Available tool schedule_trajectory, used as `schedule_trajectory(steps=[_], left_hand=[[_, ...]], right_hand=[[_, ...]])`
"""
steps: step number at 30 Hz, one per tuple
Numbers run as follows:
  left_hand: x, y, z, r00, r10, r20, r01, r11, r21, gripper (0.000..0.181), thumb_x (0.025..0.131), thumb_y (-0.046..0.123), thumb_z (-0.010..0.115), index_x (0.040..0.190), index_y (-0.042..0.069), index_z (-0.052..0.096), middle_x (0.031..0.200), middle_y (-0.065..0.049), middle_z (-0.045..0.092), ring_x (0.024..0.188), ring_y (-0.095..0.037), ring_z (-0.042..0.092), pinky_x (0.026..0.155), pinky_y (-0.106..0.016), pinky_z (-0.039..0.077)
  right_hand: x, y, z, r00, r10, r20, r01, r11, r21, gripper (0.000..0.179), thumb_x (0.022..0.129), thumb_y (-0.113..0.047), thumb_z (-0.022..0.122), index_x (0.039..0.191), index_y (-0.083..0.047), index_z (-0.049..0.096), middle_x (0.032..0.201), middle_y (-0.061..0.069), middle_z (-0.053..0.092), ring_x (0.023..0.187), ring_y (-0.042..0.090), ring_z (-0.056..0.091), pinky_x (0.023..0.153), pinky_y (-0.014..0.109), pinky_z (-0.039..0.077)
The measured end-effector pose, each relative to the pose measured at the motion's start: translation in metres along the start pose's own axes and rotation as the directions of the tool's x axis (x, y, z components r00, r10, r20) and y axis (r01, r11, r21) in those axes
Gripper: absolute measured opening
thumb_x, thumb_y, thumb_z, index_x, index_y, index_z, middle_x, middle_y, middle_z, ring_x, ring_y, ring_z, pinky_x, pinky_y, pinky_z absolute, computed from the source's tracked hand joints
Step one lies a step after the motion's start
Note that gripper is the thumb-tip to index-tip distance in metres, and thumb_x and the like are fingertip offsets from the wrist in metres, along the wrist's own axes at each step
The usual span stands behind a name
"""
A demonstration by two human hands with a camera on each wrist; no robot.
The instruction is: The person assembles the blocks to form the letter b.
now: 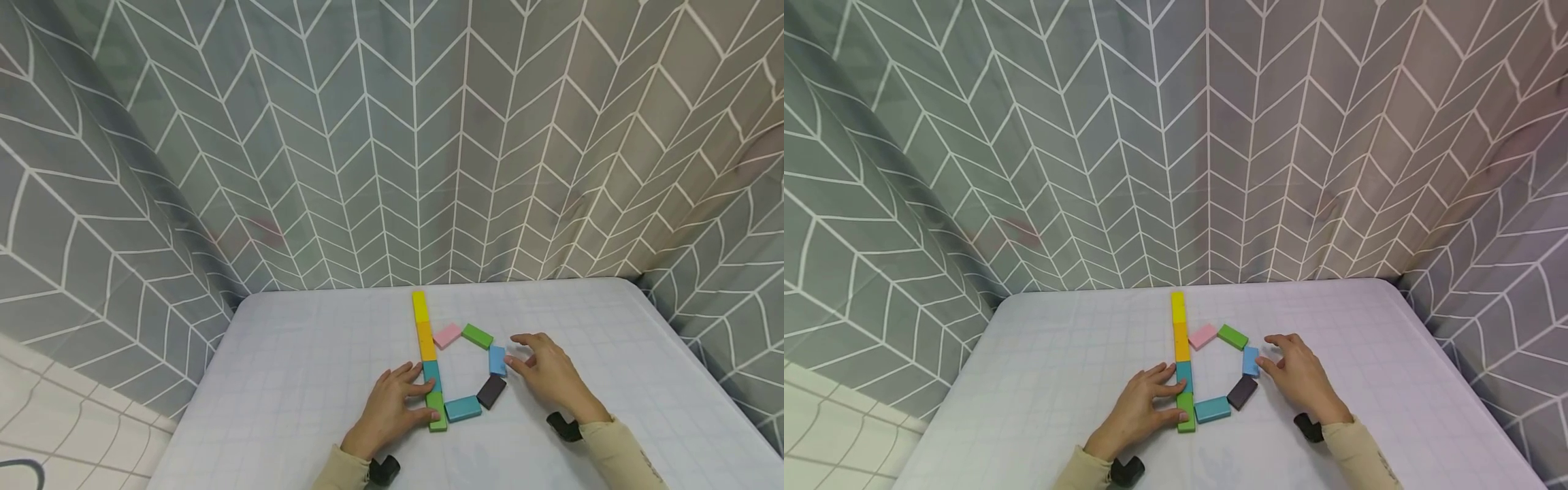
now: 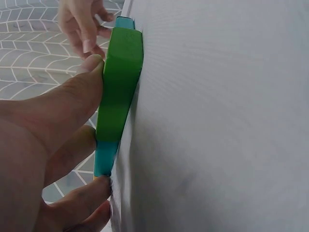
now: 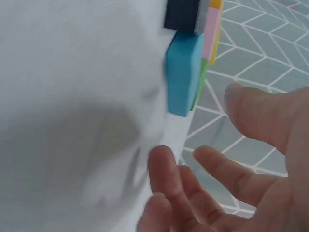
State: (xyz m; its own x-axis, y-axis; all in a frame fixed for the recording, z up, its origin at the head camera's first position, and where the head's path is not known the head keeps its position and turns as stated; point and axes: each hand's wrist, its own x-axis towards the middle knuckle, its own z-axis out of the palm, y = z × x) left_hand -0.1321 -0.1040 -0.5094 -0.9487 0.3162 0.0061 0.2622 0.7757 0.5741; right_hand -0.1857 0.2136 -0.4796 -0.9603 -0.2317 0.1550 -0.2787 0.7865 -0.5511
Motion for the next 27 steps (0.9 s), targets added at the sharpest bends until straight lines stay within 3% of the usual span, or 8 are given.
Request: schedule_trajectory(steps=[9, 27], left_hand=[[0.000, 0.001, 0.000, 1.000, -0.011, 0.002, 0.011, 1.000, -0.009, 0.061, 0.083, 0.049, 0.088, 0.136, 0.025, 0.073, 0.159, -0.005, 0.056, 0.152, -0.031, 0.047, 0.124, -0.066, 0.034], [-0.001, 0.001, 0.002, 1.000, -0.021, 0.001, 0.021, 1.000, -0.009, 0.061, 0.082, 0.050, 0.088, 0.137, 0.027, 0.072, 0.159, -0.004, 0.057, 0.152, -0.031, 0.047, 0.124, -0.066, 0.034]], right_hand=[[0.000, 0.009, 0.008, 0.996, -0.002, 0.092, -0.003, 0.999, 0.053, 0.047, 0.100, -0.026, 0.075, 0.136, 0.002, 0.065, 0.120, 0.022, 0.065, 0.080, 0.010, 0.057, 0.065, 0.025, 0.046], [-0.003, 0.009, 0.014, 0.996, -0.031, 0.087, 0.028, 0.999, 0.028, 0.042, 0.101, -0.022, 0.073, 0.138, -0.005, 0.065, 0.120, 0.021, 0.060, 0.079, 0.011, 0.049, 0.064, 0.025, 0.039]])
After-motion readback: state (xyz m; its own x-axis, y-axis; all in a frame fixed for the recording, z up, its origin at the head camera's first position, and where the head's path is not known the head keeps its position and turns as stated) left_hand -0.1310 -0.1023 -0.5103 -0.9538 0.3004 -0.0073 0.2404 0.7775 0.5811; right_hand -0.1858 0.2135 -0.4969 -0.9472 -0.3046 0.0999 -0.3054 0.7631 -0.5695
